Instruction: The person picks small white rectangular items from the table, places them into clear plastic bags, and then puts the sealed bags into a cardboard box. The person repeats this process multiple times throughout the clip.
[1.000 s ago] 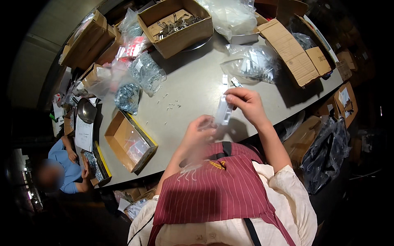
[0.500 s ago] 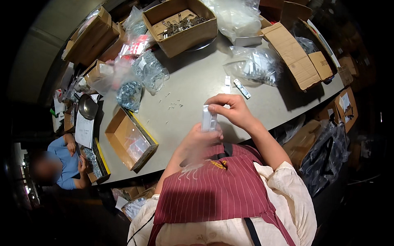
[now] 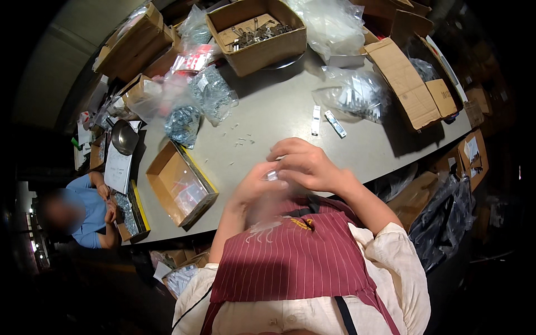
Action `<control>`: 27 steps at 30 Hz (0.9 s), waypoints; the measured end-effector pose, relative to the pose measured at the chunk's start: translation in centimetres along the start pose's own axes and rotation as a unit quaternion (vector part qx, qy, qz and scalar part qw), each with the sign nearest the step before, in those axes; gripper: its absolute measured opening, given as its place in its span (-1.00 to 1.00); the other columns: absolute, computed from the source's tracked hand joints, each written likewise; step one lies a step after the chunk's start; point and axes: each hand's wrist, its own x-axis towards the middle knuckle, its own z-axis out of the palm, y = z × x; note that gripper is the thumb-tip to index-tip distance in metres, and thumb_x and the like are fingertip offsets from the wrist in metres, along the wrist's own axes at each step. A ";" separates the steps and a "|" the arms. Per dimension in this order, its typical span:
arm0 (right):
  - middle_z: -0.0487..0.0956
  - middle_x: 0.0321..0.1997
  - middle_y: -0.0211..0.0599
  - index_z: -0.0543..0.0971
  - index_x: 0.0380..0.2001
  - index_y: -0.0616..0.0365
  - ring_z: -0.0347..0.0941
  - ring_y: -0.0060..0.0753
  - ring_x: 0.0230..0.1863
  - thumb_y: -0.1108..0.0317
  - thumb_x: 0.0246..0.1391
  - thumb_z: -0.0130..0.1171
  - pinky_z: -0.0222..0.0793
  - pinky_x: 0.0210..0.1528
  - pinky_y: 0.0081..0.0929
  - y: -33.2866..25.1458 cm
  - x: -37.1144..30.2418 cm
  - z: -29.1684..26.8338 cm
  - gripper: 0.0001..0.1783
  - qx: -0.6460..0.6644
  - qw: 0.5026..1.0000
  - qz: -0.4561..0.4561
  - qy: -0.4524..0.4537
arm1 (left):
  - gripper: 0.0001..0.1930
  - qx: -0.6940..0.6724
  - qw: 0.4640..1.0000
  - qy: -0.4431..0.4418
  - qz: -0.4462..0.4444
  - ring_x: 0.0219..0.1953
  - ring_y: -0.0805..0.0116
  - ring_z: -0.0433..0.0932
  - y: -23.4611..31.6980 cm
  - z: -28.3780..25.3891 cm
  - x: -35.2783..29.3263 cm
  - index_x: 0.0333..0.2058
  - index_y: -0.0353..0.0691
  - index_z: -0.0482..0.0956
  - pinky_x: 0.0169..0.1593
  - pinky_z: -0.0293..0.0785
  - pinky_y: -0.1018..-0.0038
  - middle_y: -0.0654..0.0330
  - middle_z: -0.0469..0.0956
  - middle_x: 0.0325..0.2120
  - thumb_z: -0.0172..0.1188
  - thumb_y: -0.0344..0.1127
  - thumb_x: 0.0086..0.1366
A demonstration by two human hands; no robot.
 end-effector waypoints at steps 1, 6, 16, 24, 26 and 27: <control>0.67 -0.03 -0.14 0.67 -0.26 0.25 0.56 -0.05 0.08 0.50 0.07 0.29 0.48 0.12 -0.20 -0.4 0.1 0.2 -0.86 -0.002 1.000 0.017 0.014 | -0.73 0.019 0.999 0.028 0.013 -0.15 0.53 0.56 0.0 0.0 -0.3 -0.06 -0.36 0.59 -0.04 0.49 0.56 0.32 0.60 -0.24 0.30 -0.42 0.29; 0.69 -0.13 -0.13 0.64 -0.30 0.28 0.65 -0.15 -0.11 0.54 0.10 0.29 0.55 -0.06 -0.34 -0.9 0.1 0.1 -0.92 -0.015 0.991 0.097 0.091 | -0.80 0.085 0.952 0.255 0.149 -0.17 0.56 0.59 1.3 1.9 -1.5 -0.09 -0.40 0.68 -0.03 0.51 0.58 0.26 0.68 -0.26 0.24 -0.38 0.43; 0.62 -0.17 -0.16 0.56 -0.15 0.29 0.61 -0.22 -0.17 0.52 0.10 0.30 0.52 -0.12 -0.35 -3.2 1.8 3.3 -0.76 0.015 0.996 0.054 0.068 | -0.94 0.219 0.818 0.417 0.330 -0.37 0.43 0.60 0.2 3.1 -4.8 -0.36 -0.35 0.60 -0.26 0.54 0.46 0.19 0.64 -0.40 0.29 -0.49 0.27; 0.55 -0.26 -0.14 0.54 -0.23 0.22 0.48 0.03 -0.22 0.59 -0.01 0.30 0.40 -0.15 -0.15 -4.7 4.5 9.3 -0.76 -0.032 0.987 -0.107 -0.114 | -0.91 0.376 0.678 0.543 0.323 -0.40 0.01 0.58 -0.9 4.6 -12.7 -0.44 -0.28 0.55 -0.31 0.47 0.25 0.08 0.57 -0.48 0.31 -0.52 0.13; 0.50 -0.32 -0.15 0.51 -0.29 0.21 0.43 0.00 -0.28 0.54 -0.14 0.30 0.37 -0.19 -0.16 -5.2 5.4 11.3 -0.73 -0.019 0.971 -0.171 -0.166 | -0.91 0.365 0.666 0.573 0.308 -0.39 0.00 0.58 -1.9 5.2 -15.0 -0.45 -0.29 0.53 -0.31 0.48 0.24 0.07 0.55 -0.48 0.29 -0.53 0.10; 0.48 -0.33 -0.16 0.51 -0.31 0.21 0.42 -0.01 -0.29 0.51 -0.16 0.30 0.37 -0.19 -0.16 -5.2 5.7 12.2 -0.72 -0.016 0.959 -0.202 -0.198 | -0.91 0.360 0.654 0.596 0.295 -0.39 0.01 0.58 -2.6 5.6 -16.1 -0.45 -0.29 0.53 -0.32 0.48 0.25 0.07 0.55 -0.48 0.29 -0.53 0.10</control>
